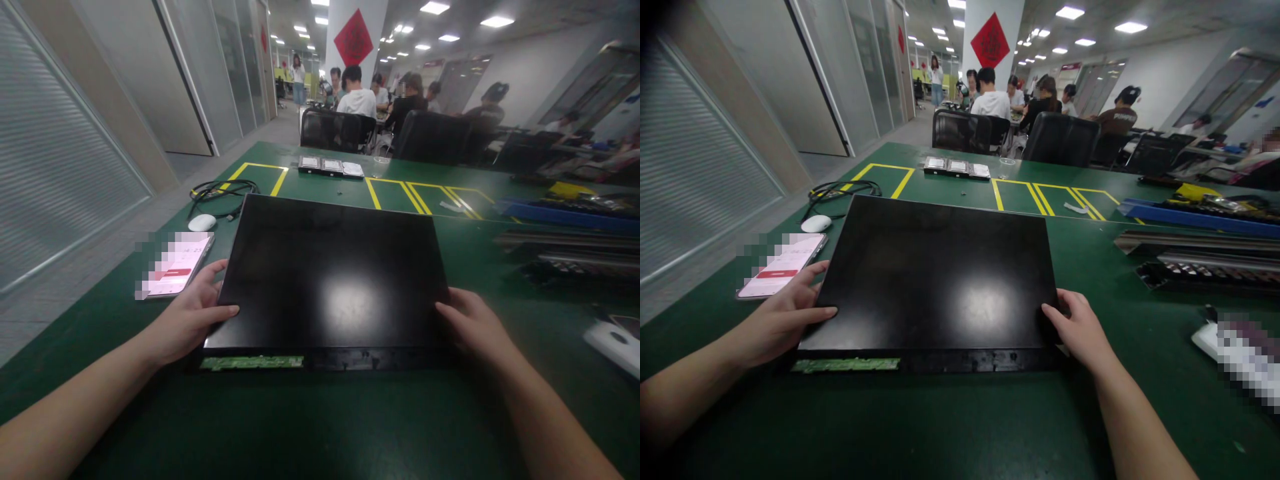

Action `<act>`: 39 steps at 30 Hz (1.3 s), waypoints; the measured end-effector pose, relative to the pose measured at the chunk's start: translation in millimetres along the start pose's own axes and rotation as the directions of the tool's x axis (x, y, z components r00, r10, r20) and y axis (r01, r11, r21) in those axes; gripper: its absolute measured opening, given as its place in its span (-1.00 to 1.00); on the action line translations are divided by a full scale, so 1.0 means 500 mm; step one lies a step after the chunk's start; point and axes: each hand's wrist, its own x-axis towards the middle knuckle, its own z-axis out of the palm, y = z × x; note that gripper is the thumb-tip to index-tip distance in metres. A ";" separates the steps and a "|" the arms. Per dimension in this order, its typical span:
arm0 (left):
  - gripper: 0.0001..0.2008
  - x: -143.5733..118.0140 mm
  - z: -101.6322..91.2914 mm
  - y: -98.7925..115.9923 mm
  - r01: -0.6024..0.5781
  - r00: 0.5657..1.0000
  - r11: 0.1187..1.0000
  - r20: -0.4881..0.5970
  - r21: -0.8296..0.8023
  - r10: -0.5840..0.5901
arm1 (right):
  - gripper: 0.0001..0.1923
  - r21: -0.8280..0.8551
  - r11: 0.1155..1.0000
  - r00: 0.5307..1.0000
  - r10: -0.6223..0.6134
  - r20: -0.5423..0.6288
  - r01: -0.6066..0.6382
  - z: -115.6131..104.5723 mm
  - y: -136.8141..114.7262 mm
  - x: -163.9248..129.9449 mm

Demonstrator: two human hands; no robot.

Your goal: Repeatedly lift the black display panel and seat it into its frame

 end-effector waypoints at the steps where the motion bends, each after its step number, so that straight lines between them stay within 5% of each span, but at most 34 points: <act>1: -0.27 0.000 0.000 0.000 -0.002 1.000 1.000 0.003 0.000 0.002 | -0.57 0.030 0.999 0.999 0.033 0.009 -0.034 -0.001 -0.004 -0.001; 20: -0.28 0.004 0.004 -0.004 -0.093 0.994 0.995 0.055 -0.028 0.094 | -0.57 0.065 0.997 0.995 0.047 -0.091 -0.041 -0.021 -0.045 -0.018; 28: -0.34 0.017 -0.015 -0.031 -0.272 0.958 0.958 0.118 0.092 0.261 | -0.58 0.071 0.996 0.996 0.050 -0.078 -0.045 -0.020 -0.040 -0.018; 39: -0.34 0.011 0.000 -0.019 -0.234 0.972 0.967 0.030 0.098 0.232 | -0.57 0.084 0.994 0.995 0.076 -0.061 -0.071 -0.021 -0.045 -0.019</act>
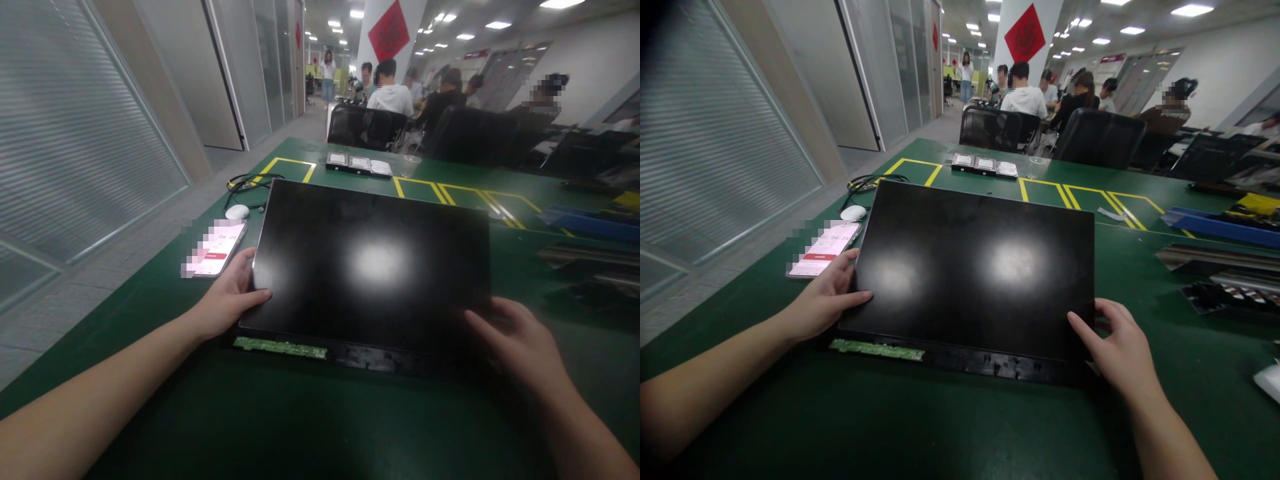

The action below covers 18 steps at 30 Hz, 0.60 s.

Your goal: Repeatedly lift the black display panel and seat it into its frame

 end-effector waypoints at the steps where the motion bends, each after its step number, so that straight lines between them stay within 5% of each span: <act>1: -0.34 0.000 0.001 0.000 -0.003 1.000 1.000 -0.007 0.001 0.003 | -0.56 -0.002 1.000 1.000 0.003 0.006 -0.003 0.000 0.000 0.000; 18: -0.37 0.004 -0.009 -0.016 -0.098 0.995 0.994 -0.010 0.051 0.099 | -0.54 0.011 1.000 1.000 -0.025 0.009 0.025 0.001 0.009 0.002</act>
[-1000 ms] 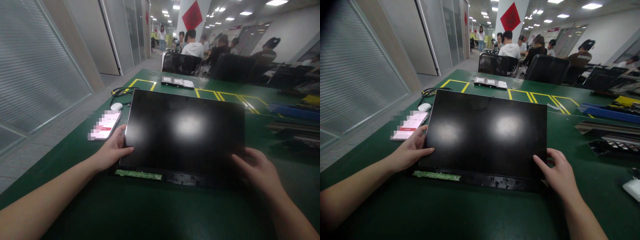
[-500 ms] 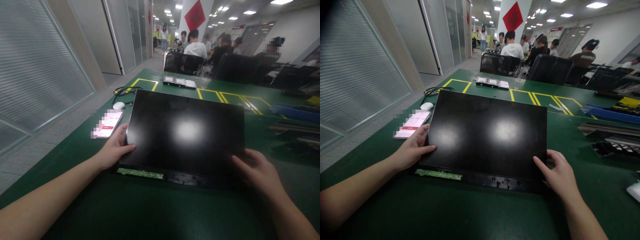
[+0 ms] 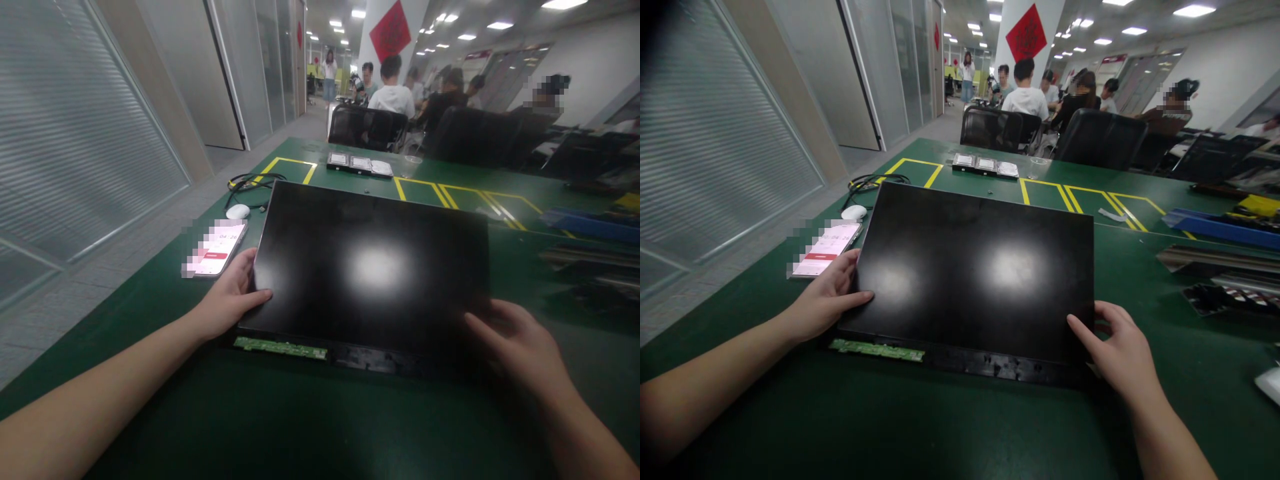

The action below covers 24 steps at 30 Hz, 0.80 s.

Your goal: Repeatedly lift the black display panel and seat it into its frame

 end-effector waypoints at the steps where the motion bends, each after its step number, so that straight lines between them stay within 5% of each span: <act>1: -0.37 0.000 -0.001 -0.001 0.000 1.000 1.000 0.002 0.000 0.000 | -0.55 0.004 1.000 1.000 0.000 0.003 0.000 0.000 0.002 0.000; 24: -0.39 -0.005 0.001 0.003 -0.065 0.998 0.996 0.030 0.066 0.064 | -0.44 0.011 0.998 0.998 0.055 0.036 -0.055 -0.002 -0.001 0.006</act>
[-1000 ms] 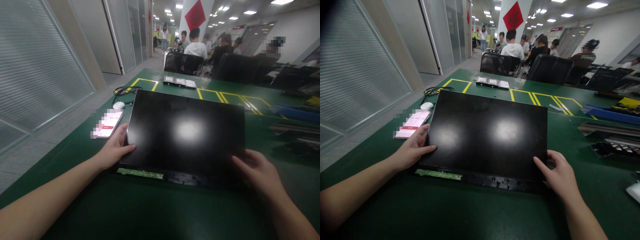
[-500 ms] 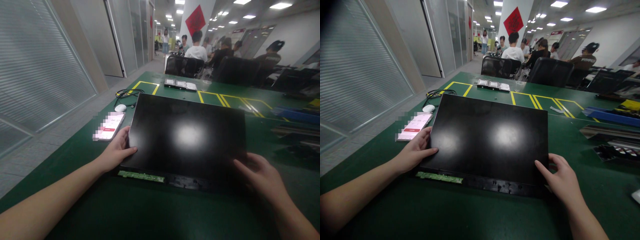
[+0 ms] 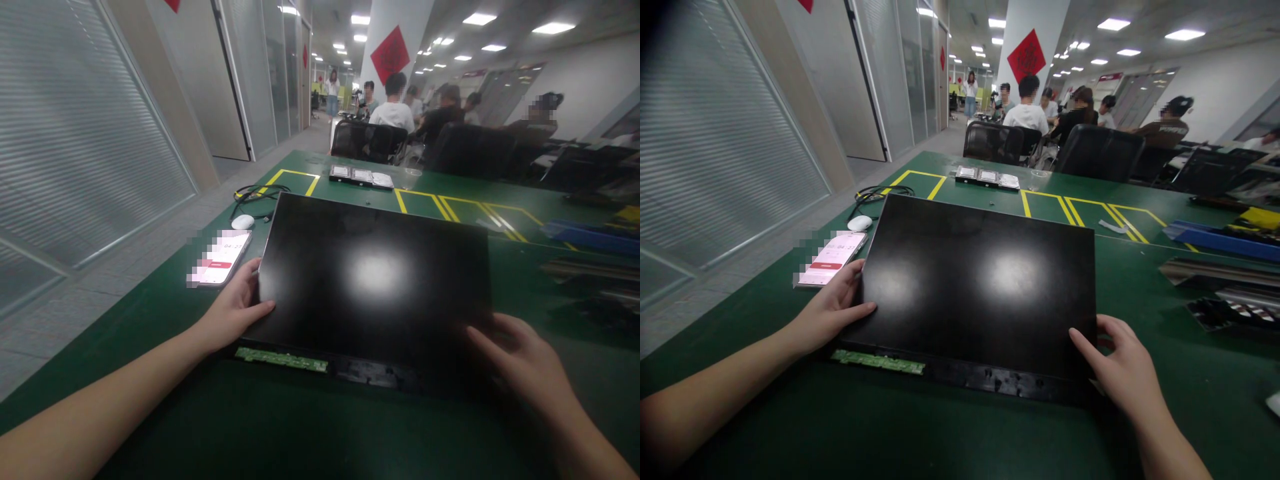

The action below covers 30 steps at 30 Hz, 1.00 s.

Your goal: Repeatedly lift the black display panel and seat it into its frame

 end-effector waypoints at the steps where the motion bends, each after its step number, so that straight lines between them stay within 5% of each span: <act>1: -0.39 0.000 0.000 0.000 -0.005 1.000 1.000 0.003 0.011 0.005 | -0.45 0.000 1.000 1.000 -0.006 -0.003 0.006 0.000 0.000 0.000; 18: -0.36 0.002 -0.025 -0.016 -0.023 0.999 0.989 0.049 0.145 0.016 | -0.46 -0.015 0.998 0.998 -0.063 -0.013 0.063 0.003 0.003 0.002; 30: -0.36 0.007 -0.028 -0.020 0.077 0.996 0.985 0.035 0.155 -0.083 | -0.53 -0.052 0.995 0.996 -0.085 -0.022 0.084 0.005 0.007 0.003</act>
